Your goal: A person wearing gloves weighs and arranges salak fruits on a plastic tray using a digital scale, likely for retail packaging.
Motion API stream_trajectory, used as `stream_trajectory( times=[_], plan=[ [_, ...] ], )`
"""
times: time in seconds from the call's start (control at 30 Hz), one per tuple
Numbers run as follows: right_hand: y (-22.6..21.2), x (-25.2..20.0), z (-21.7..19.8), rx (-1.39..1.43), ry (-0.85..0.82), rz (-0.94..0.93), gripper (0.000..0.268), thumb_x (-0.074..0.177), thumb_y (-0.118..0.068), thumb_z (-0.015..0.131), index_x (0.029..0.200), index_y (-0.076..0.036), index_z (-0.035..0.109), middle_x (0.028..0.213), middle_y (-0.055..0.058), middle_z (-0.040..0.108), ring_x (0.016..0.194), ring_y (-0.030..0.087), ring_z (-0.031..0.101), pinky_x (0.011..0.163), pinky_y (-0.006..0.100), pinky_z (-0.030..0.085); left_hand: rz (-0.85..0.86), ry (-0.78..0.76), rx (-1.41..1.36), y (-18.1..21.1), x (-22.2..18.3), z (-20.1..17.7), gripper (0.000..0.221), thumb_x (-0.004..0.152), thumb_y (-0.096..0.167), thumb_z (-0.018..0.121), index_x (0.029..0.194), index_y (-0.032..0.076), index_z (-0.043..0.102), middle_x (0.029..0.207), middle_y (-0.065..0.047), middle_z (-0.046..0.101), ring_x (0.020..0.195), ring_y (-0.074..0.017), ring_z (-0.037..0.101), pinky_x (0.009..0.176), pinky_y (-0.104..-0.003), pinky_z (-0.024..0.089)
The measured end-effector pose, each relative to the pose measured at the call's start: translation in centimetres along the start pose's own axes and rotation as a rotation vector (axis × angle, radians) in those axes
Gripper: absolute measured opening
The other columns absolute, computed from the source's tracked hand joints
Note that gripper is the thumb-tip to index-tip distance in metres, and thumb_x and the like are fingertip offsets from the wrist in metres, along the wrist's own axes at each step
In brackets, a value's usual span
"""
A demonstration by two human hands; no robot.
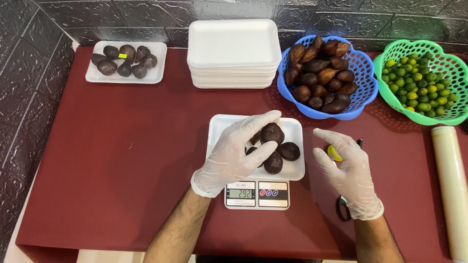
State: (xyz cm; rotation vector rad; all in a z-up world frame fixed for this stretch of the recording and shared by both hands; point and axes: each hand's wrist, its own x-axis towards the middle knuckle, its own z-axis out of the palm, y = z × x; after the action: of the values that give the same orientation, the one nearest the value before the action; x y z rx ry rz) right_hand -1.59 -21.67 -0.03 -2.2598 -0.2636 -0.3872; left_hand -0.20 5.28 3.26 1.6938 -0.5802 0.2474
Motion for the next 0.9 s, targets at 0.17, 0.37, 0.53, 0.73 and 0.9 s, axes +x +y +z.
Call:
stream_trajectory(
  times=[0.17,0.37,0.53,0.73,0.9],
  plan=[
    [-0.1,0.1,-0.1,0.009,-0.004,-0.005,0.039,0.090,-0.013,0.077,0.129,-0.018,0.075,0.116,0.010,0.072,0.109,0.029,0.069,0.092,0.041,0.052,0.007,-0.001,0.016,0.2,0.2,0.2,0.049,0.092,0.014,0.075,0.139,0.013,0.062,0.128,-0.010,0.069,0.119,-0.0305,0.068,0.106,-0.046,0.053],
    [-0.2,0.0,-0.2,0.012,-0.013,-0.001,0.039,0.090,-0.012,0.077,0.128,-0.016,0.075,0.115,0.013,0.072,0.102,0.029,0.069,0.085,0.040,0.053,0.015,-0.006,0.026,0.6,0.2,0.2,0.049,0.092,0.014,0.075,0.139,0.013,0.062,0.129,-0.009,0.069,0.120,-0.0299,0.068,0.106,-0.045,0.052],
    [-0.7,0.2,-0.2,0.011,-0.021,0.003,0.038,0.090,-0.012,0.077,0.128,-0.016,0.076,0.115,0.013,0.073,0.098,0.029,0.069,0.083,0.041,0.053,0.018,-0.007,0.037,0.6,0.2,0.2,0.049,0.092,0.014,0.074,0.139,0.013,0.062,0.129,-0.009,0.069,0.120,-0.0298,0.069,0.106,-0.045,0.053],
    [0.2,0.2,0.6,-0.039,-0.086,-0.124,0.041,0.087,-0.017,0.078,0.128,-0.017,0.074,0.117,0.007,0.075,0.113,0.030,0.069,0.093,0.042,0.052,0.026,-0.009,0.049,0.6,0.2,0.1,0.048,0.092,0.014,0.074,0.138,0.012,0.063,0.129,-0.010,0.069,0.121,-0.0310,0.068,0.106,-0.045,0.052],
    [2.1,0.1,2.6,-0.138,-0.116,-0.333,0.054,0.081,-0.022,0.083,0.132,-0.015,0.069,0.118,0.007,0.072,0.118,0.029,0.066,0.095,0.044,0.050,0.006,0.001,0.007,0.4,0.1,0.1,0.046,0.091,0.012,0.074,0.137,0.011,0.064,0.129,-0.010,0.070,0.120,-0.0290,0.069,0.106,-0.044,0.052]
  ],
)
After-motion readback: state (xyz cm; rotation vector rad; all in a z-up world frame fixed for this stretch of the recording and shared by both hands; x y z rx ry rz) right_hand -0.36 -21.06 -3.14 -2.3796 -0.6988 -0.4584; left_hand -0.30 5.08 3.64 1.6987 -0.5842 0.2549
